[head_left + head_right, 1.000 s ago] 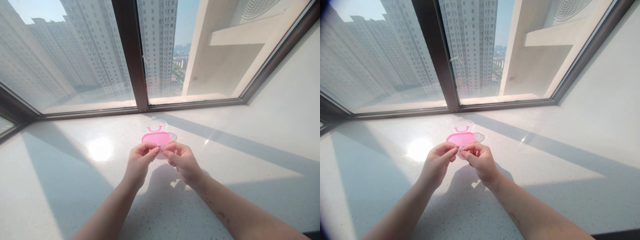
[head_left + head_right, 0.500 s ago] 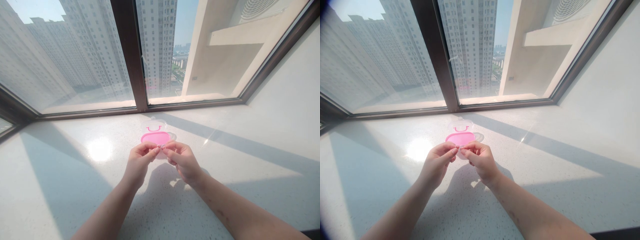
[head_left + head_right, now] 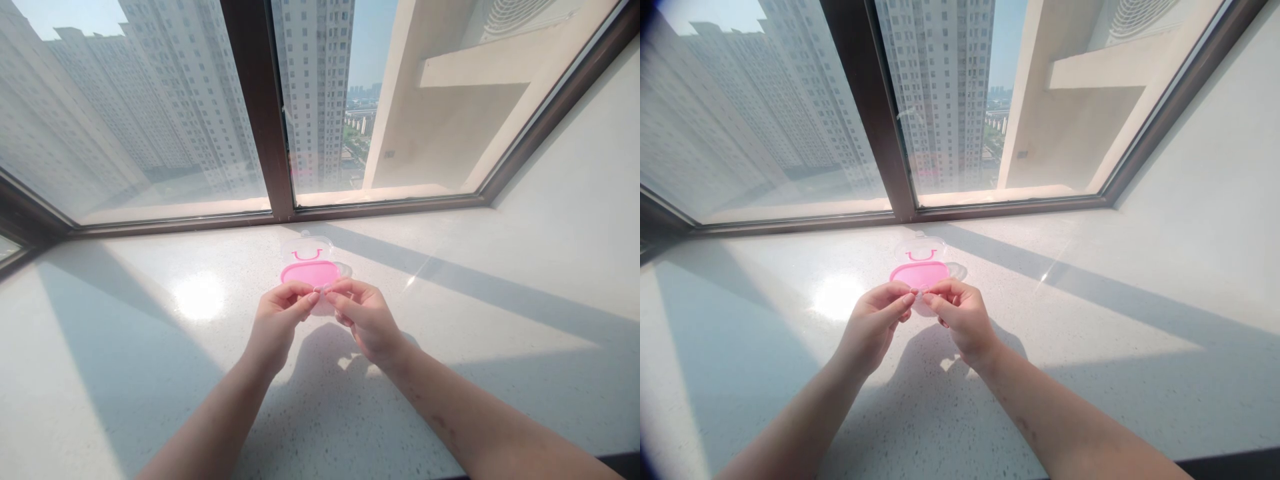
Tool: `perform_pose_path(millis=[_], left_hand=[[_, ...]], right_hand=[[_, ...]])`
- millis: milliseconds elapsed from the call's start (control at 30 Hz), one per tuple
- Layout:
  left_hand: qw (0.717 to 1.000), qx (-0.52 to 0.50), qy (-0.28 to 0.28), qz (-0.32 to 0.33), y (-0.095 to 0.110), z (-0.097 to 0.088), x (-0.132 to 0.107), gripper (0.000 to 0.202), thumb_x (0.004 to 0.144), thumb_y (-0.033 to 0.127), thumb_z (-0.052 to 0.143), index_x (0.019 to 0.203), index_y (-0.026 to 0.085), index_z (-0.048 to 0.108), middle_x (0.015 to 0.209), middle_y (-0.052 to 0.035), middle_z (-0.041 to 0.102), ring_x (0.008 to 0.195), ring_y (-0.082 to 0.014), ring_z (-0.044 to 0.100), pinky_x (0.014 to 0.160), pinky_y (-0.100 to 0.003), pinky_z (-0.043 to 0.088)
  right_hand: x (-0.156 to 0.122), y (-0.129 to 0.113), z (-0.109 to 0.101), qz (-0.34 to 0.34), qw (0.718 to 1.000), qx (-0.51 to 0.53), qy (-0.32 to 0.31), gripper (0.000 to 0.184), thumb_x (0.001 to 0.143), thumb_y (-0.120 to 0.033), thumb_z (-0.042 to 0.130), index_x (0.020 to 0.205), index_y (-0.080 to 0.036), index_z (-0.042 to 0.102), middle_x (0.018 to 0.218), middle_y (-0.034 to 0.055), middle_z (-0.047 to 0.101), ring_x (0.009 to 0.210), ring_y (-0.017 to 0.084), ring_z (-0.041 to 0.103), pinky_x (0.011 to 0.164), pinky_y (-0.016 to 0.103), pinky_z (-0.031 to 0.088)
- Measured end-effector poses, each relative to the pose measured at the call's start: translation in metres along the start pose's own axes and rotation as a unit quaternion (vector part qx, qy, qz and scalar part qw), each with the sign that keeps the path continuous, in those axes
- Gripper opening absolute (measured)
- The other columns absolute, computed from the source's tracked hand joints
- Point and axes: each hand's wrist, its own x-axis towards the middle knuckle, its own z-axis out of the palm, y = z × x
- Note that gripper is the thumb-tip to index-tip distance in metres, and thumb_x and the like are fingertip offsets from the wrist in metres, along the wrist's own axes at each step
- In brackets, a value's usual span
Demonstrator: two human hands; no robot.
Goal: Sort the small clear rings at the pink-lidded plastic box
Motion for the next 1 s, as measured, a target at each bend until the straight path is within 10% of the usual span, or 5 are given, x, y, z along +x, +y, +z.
perform_pose_path(millis=[1000], left_hand=[[1.000,-0.002,0.008,0.004,0.0016,0.0010,0.0011,0.008,0.074,0.024,0.074,0.075,0.016,0.071,0.065,0.0002,0.060,0.059,-0.0076,0.046,0.057,-0.020,0.037]], right_hand=[[-0.0010,0.0002,-0.0001,0.031,0.999,0.005,-0.014,0.012,0.071,-0.029,0.073,0.074,-0.018,0.069,0.059,-0.0020,0.053,0.049,0.008,0.036,0.046,0.025,0.025]])
